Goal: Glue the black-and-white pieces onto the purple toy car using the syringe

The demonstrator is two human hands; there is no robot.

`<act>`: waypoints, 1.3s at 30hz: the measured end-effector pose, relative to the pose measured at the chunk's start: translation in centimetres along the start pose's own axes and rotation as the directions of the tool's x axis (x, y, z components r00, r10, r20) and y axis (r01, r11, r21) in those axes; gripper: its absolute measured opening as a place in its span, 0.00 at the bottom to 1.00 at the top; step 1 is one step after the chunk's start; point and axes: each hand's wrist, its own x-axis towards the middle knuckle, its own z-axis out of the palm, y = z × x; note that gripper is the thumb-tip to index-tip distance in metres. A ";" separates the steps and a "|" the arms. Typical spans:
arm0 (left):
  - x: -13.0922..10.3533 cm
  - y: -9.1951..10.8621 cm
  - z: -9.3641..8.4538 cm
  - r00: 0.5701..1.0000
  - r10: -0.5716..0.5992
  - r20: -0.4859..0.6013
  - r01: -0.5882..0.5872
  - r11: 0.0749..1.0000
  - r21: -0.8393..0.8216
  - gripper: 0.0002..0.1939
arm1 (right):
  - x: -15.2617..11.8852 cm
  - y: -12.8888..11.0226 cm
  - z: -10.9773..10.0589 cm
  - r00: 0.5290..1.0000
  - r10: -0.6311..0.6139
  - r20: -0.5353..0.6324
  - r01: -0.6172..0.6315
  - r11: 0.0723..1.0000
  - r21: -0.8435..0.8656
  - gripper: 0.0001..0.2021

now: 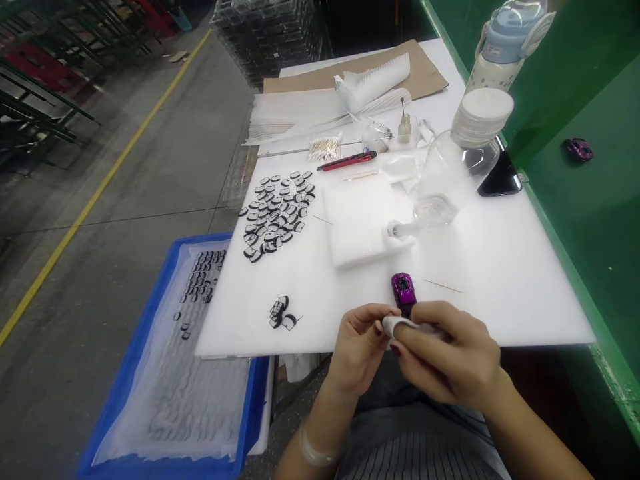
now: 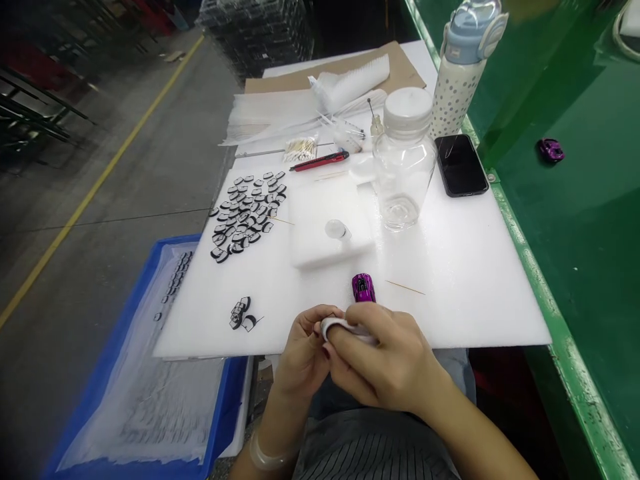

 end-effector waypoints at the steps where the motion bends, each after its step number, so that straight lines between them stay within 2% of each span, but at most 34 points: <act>1: 0.0 0.0 0.1 1.000 0.003 0.016 -0.003 1.000 -0.013 0.16 | -0.2 0.0 -0.5 0.999 -0.032 0.036 0.033 0.999 -0.018 0.05; 3: -0.1 0.1 0.1 0.998 0.021 0.064 -0.020 0.999 -0.027 0.14 | -0.7 0.3 -1.8 0.998 -0.033 0.059 0.036 0.998 -0.052 0.05; 5: -0.3 0.3 -0.1 0.992 0.074 0.098 -0.077 0.997 0.028 0.13 | -1.2 0.8 -2.7 0.998 0.068 -0.012 -0.069 0.994 -0.085 0.05; 7: -0.4 0.5 -0.4 0.980 0.177 0.090 -0.192 0.959 0.210 0.10 | -1.6 1.5 -3.1 0.967 0.224 -0.119 -0.233 0.970 -0.069 0.06; 8: -0.4 0.6 -0.6 0.964 0.256 0.079 -0.267 0.894 0.361 0.09 | -1.8 1.8 -2.9 0.943 0.298 -0.147 -0.307 0.951 -0.043 0.06; 9: -0.4 0.7 -0.7 0.934 0.349 0.084 -0.338 0.780 0.526 0.08 | -2.0 2.1 -2.7 0.922 0.358 -0.150 -0.364 0.931 -0.016 0.05; 11: -0.1 0.8 -0.6 0.838 0.518 0.173 -0.436 0.444 0.783 0.08 | -2.2 2.6 -1.8 0.892 0.437 -0.119 -0.437 0.899 0.023 0.03; 13: 0.3 0.6 -0.4 0.741 0.595 0.313 -0.480 0.143 0.865 0.09 | -2.4 3.0 -0.9 0.880 0.464 -0.102 -0.465 0.885 0.014 0.03; 14: 0.5 0.5 -0.2 0.707 0.602 0.371 -0.498 0.052 0.865 0.09 | -2.4 3.0 -0.5 0.877 0.470 -0.101 -0.472 0.881 0.002 0.03; 16: 0.8 0.2 0.2 0.670 0.592 0.447 -0.527 -0.045 0.849 0.10 | -2.5 3.1 -0.1 0.874 0.476 -0.096 -0.480 0.877 -0.021 0.03; 20: 1.0 -0.5 0.4 0.656 0.566 0.499 -0.544 -0.104 0.833 0.10 | -2.6 3.1 -0.1 0.872 0.489 -0.028 -0.490 0.871 -0.019 0.03; 26: 1.0 -0.9 0.1 0.671 0.561 0.485 -0.535 -0.087 0.840 0.10 | -2.6 3.2 -0.4 0.848 0.523 0.082 -0.523 0.852 -0.023 0.04; 32: 1.0 -0.3 0.0 0.738 0.549 0.392 -0.479 0.016 0.878 0.12 | -2.4 3.2 -0.5 0.834 0.539 0.114 -0.542 0.840 -0.005 0.05; 39: 0.9 0.0 -0.1 0.787 0.513 0.343 -0.416 0.029 0.909 0.13 | -1.7 3.1 -0.6 0.801 0.566 0.194 -0.573 0.819 -0.024 0.05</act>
